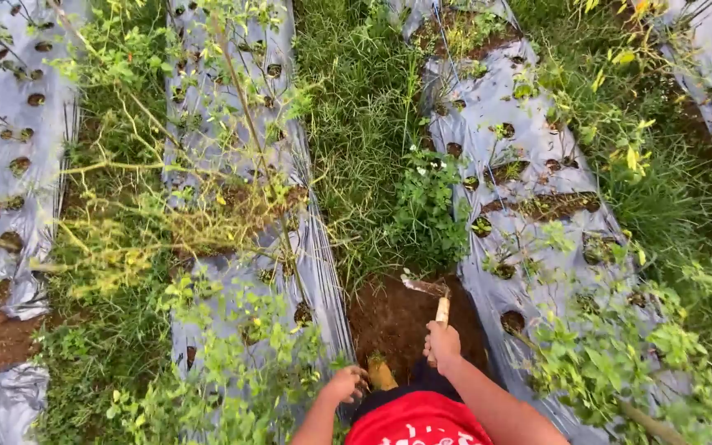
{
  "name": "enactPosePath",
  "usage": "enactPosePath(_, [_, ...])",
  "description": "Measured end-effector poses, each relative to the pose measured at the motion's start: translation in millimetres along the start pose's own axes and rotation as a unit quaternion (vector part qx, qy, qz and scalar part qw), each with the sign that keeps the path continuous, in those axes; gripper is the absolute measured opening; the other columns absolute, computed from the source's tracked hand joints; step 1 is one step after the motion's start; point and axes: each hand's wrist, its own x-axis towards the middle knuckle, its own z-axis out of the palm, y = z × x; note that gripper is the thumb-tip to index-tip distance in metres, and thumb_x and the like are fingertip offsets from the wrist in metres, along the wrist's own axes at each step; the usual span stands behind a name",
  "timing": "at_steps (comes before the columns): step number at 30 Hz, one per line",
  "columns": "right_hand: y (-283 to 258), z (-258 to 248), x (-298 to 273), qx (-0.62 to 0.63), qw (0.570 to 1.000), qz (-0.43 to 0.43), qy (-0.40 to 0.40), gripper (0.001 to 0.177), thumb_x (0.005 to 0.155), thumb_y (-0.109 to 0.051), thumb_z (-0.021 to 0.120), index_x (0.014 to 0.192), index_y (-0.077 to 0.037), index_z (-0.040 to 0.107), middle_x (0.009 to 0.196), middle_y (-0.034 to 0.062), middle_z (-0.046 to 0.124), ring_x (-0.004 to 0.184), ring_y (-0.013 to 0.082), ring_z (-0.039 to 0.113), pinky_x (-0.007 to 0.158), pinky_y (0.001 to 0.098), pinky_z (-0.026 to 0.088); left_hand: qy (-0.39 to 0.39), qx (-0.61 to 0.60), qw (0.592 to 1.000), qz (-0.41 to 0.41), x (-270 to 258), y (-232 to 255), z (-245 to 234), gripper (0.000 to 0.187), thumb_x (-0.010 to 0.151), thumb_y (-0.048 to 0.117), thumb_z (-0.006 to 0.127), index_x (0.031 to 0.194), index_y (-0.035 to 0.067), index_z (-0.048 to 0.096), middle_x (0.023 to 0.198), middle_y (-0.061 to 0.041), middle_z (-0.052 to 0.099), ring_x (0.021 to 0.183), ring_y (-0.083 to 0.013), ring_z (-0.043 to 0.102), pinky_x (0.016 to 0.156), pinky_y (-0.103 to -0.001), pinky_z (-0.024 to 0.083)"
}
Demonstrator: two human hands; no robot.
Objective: Weeding a garden path between plastic-covered beds using a small hand hoe.
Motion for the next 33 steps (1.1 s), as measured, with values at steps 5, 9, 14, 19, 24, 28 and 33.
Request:
enactPosePath(5, [-17,23,51,0.026,0.999,0.021,0.039,0.013,0.091,-0.017,0.055,0.087,-0.004,0.052,0.063,0.0091,0.045,0.05,0.0207,0.041,0.043,0.0342,0.036,-0.009,-0.022,0.997,-0.072,35,18,-15,0.044,0.111,0.046,0.04,0.15,0.027,0.048,0.135,0.006,0.063,0.095,-0.0061,0.069,0.077,-0.023,0.057])
enactPosePath(9, [15,49,172,-0.112,0.987,0.004,0.119,0.03,0.093,-0.031,0.058,0.093,-0.001,0.059,0.071,0.013,0.06,0.053,0.0281,0.059,0.05,0.0443,0.048,0.077,-0.16,0.984,-0.004,101,31,-16,0.034,0.105,0.047,0.05,0.114,0.017,0.063,0.089,-0.002,0.069,0.07,-0.0144,0.065,0.057,-0.028,0.052])
enactPosePath(14, [36,119,296,-0.206,0.965,-0.059,0.152,0.038,0.091,-0.03,0.07,0.111,0.0,0.061,0.087,0.0193,0.069,0.08,0.0352,0.071,0.073,0.05,0.058,0.23,-0.265,0.934,0.062,299,12,-18,0.045,0.086,0.04,0.068,0.105,0.0,0.067,0.099,-0.023,0.07,0.091,-0.0335,0.066,0.073,-0.042,0.054])
enactPosePath(19, [128,145,473,-0.252,0.953,-0.089,0.145,0.043,0.099,-0.033,0.066,0.124,0.0,0.052,0.116,0.0305,0.067,0.117,0.0467,0.064,0.099,0.0597,0.052,0.237,-0.159,0.958,-0.012,424,25,-38,0.077,0.082,0.061,0.068,0.135,0.006,0.063,0.14,-0.021,0.061,0.136,-0.039,0.054,0.118,-0.053,0.039])
enactPosePath(24, [205,140,589,-0.491,0.857,-0.155,0.02,0.049,0.1,-0.044,0.053,0.128,-0.005,0.044,0.104,0.0302,0.066,0.103,0.0507,0.069,0.085,0.0599,0.058,0.307,-0.14,0.936,0.104,487,54,-79,0.04,0.101,0.045,0.058,0.119,0.01,0.065,0.139,-0.018,0.054,0.145,-0.0378,0.04,0.121,-0.052,0.031])
enactPosePath(28, [243,158,651,-0.498,0.854,-0.151,-0.015,0.045,0.1,-0.044,0.057,0.124,-0.007,0.048,0.103,0.0282,0.067,0.103,0.0508,0.069,0.083,0.0601,0.059,0.371,-0.036,0.923,0.097,591,-13,-94,0.042,0.102,0.041,0.057,0.127,0.008,0.062,0.142,-0.016,0.051,0.147,-0.0364,0.036,0.123,-0.052,0.03])
enactPosePath(33, [295,164,698,-0.511,0.838,-0.191,-0.013,0.051,0.098,-0.053,0.059,0.115,-0.005,0.053,0.097,0.0307,0.067,0.099,0.0506,0.07,0.081,0.0576,0.059,0.514,0.271,0.774,0.251,711,-113,-129,0.02,0.092,0.03,0.071,0.096,0.011,0.065,0.092,-0.008,0.054,0.09,-0.0289,0.06,0.078,-0.038,0.054])
